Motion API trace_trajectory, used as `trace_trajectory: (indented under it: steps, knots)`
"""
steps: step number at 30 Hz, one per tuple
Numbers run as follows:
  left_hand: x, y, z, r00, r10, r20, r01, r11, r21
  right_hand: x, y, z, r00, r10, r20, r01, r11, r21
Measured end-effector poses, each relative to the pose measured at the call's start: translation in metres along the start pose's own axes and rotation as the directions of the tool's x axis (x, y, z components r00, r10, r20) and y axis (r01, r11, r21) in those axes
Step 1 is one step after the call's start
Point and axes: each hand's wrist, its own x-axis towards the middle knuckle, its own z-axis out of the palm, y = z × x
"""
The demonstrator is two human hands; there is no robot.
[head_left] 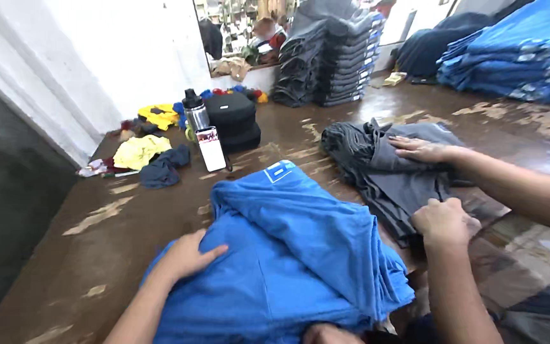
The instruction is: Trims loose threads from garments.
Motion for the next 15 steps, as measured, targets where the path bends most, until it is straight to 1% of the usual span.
trace_trajectory:
  steps: [1, 2, 3, 4, 5, 7, 8, 9, 10, 11, 12, 13, 14, 15]
  knots:
    - [-0.017, -0.009, 0.003, 1.000, 0.011, 0.004, -0.011, 1.000, -0.021, -0.006, 0.038, 0.023, 0.954, -0.149, -0.261, 0.157, 0.988, 0.009]
    - [-0.032, -0.019, 0.008, 1.000, 0.013, -0.006, -0.013, 0.999, -0.041, -0.007, 0.071, 0.037, 0.875, -0.265, -0.406, 0.302, 0.953, 0.027]
    - [-0.044, -0.028, 0.014, 0.999, -0.007, -0.035, 0.005, 0.998, -0.057, -0.005, 0.092, 0.040, 0.819, -0.327, -0.471, 0.391, 0.920, 0.041]
    - [-0.054, -0.031, 0.020, 0.996, -0.061, -0.064, 0.057, 0.996, -0.071, 0.002, 0.105, 0.037, 0.783, -0.348, -0.515, 0.433, 0.900, 0.049]
    - [-0.060, -0.029, 0.026, 0.988, -0.122, -0.098, 0.114, 0.989, -0.090, 0.011, 0.115, 0.034, 0.749, -0.340, -0.568, 0.441, 0.896, 0.045]
    - [-0.067, -0.013, 0.034, 0.958, -0.220, -0.182, 0.201, 0.972, -0.119, 0.039, 0.132, 0.024, 0.659, -0.269, -0.702, 0.379, 0.926, 0.001]
    - [-0.068, -0.001, 0.035, 0.948, -0.254, -0.192, 0.231, 0.963, -0.138, 0.055, 0.136, 0.015, 0.606, -0.229, -0.762, 0.313, 0.949, -0.035]
    - [-0.067, 0.013, 0.037, 0.945, -0.273, -0.182, 0.246, 0.956, -0.158, 0.068, 0.138, 0.004, 0.568, -0.196, -0.799, 0.229, 0.971, -0.075]
    - [-0.067, 0.026, 0.042, 0.947, -0.276, -0.163, 0.245, 0.951, -0.187, 0.075, 0.140, -0.009, 0.556, -0.166, -0.814, 0.134, 0.985, -0.109]
    - [-0.067, 0.039, 0.048, 0.954, -0.261, -0.148, 0.224, 0.949, -0.223, 0.077, 0.142, -0.023, 0.553, -0.146, -0.820, 0.054, 0.989, -0.140]
    - [-0.068, 0.049, 0.056, 0.962, -0.229, -0.150, 0.184, 0.947, -0.265, 0.074, 0.141, -0.034, 0.542, -0.150, -0.827, 0.012, 0.985, -0.171]
    - [-0.070, 0.058, 0.065, 0.969, -0.188, -0.161, 0.129, 0.938, -0.321, 0.067, 0.134, -0.042, 0.512, -0.162, -0.843, -0.004, 0.982, -0.191]
    - [-0.072, 0.067, 0.075, 0.972, -0.143, -0.184, 0.060, 0.916, -0.397, 0.056, 0.122, -0.044, 0.475, -0.189, -0.859, 0.015, 0.978, -0.207]
    - [-0.077, 0.075, 0.086, 0.972, -0.099, -0.215, -0.023, 0.864, -0.502, 0.043, 0.107, -0.043, 0.463, -0.225, -0.857, 0.075, 0.974, -0.215]
